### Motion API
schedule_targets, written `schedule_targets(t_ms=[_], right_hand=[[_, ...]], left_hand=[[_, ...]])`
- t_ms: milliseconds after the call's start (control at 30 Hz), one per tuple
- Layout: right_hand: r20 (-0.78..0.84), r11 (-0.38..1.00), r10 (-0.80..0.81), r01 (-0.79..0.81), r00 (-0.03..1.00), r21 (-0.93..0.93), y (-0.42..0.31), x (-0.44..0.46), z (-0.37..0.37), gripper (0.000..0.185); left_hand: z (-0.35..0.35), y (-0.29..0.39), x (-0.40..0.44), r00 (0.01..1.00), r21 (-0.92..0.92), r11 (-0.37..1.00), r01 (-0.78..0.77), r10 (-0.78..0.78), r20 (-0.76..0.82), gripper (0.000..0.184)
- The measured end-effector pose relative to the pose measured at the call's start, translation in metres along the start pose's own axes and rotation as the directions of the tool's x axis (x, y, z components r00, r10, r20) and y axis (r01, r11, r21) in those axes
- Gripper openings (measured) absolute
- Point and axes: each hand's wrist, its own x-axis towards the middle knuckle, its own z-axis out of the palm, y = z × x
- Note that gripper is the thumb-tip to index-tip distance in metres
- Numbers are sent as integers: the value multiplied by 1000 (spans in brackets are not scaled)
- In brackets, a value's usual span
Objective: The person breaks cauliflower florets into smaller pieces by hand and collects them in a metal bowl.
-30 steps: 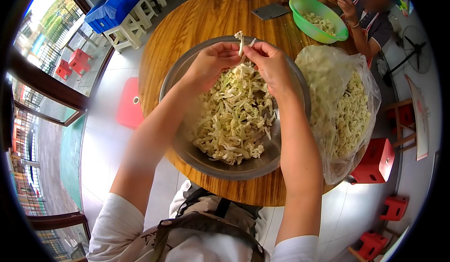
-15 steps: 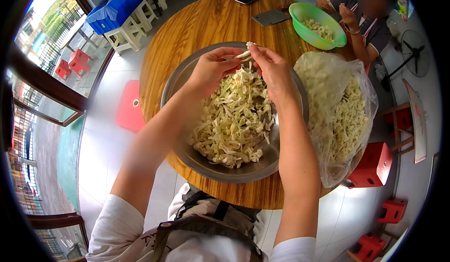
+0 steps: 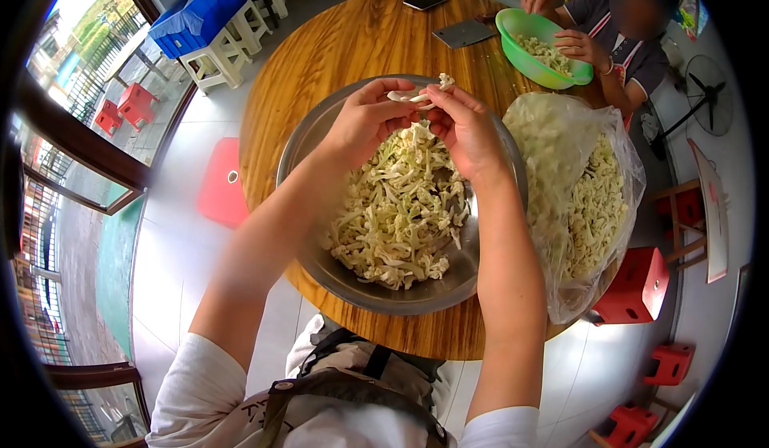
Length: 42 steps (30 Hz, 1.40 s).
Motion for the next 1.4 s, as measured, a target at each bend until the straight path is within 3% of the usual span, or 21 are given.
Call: schedule_targets(t_ms=[133, 333, 833, 933, 1000, 1067, 1200, 1300, 1400], right_hand=[[63, 1000, 21, -20, 998, -7, -1, 1, -3, 12], [55, 988, -22, 30, 998, -154, -1, -3, 8, 15], [85, 984, -1, 16, 996, -176, -2, -6, 7, 16], [95, 928, -129, 154, 987, -340, 8, -1, 7, 19], [34, 696, -241, 197, 970, -691, 9, -3, 12, 20], [54, 544, -372, 265, 927, -796, 10, -6, 16, 19], [206, 309, -637, 491, 743, -815, 30, 5, 13, 8], [350, 31, -686, 506, 638, -862, 28, -1, 18, 7], [407, -86, -720, 511, 562, -855, 29, -3, 24, 9]], left_hand=[[1, -1, -3, 998, 3, 1000, -22, 22, 51, 30], [-1, 2, -1, 1000, 61, 998, -9, 9, 3, 30], [0, 4, -4, 996, 47, 998, 38, -41, 73, 26], [-3, -1, -1, 999, 157, 986, 50, -50, -2, 27], [-2, 0, -2, 996, 199, 977, 72, -60, -68, 28], [0, -3, -1, 988, 192, 979, 67, -38, -153, 30], [-8, -7, 4, 984, 302, 949, 96, -45, -171, 35], [-2, -8, 3, 975, 319, 944, 83, -10, -224, 33], [2, -8, -1, 959, 267, 962, 53, 26, -283, 31]])
